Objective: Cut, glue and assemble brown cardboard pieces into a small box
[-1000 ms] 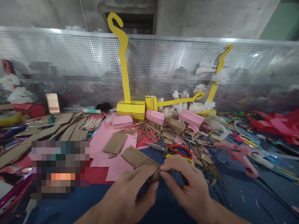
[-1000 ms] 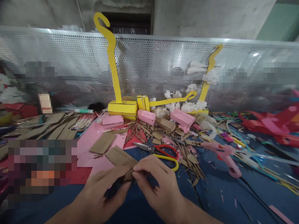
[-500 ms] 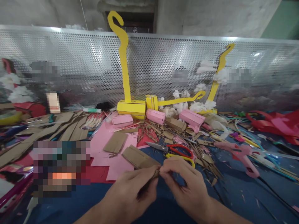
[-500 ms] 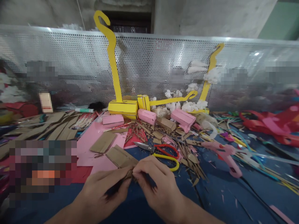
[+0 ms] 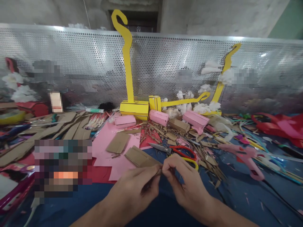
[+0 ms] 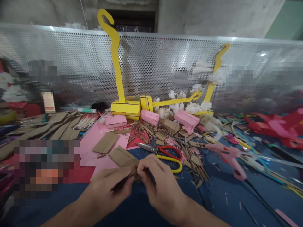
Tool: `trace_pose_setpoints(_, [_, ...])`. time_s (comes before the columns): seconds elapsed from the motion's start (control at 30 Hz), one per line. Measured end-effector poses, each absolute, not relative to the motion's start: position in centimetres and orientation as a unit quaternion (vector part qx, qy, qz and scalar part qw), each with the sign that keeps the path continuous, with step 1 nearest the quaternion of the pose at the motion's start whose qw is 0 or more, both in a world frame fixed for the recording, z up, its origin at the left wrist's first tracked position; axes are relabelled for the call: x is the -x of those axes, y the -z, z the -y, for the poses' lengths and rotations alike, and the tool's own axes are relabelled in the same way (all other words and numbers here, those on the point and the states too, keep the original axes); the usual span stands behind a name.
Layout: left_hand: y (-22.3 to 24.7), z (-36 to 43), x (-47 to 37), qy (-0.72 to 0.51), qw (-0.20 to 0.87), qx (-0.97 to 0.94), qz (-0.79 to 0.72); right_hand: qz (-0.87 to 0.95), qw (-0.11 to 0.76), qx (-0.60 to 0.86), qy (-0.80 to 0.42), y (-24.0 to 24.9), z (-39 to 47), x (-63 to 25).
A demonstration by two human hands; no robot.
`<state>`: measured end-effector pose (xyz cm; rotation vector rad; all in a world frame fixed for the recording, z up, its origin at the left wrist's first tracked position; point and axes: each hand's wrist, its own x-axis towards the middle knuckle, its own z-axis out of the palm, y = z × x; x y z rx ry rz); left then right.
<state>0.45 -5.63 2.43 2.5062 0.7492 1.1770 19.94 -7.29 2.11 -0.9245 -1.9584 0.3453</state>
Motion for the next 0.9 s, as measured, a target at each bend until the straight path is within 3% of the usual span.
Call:
trace_pose_setpoints(0.17, [-3.3,5.6,-0.4,-0.380,0.222,-0.843,-0.311,0.791,0.462,0.374,-0.147,-2.1,7.3,-20.2])
trace_pose_setpoints(0.37, [-3.4,5.5,-0.2,-0.373,0.245,-0.828,-0.339,0.777,0.475,0.385,-0.147,-2.5,7.2,-20.3])
trace_pose_setpoints(0.9, [-2.5,5.1,-0.3,-0.396,0.177,-0.850,-0.300,0.810,0.441,0.379,-0.076,-2.6,6.6,-20.1])
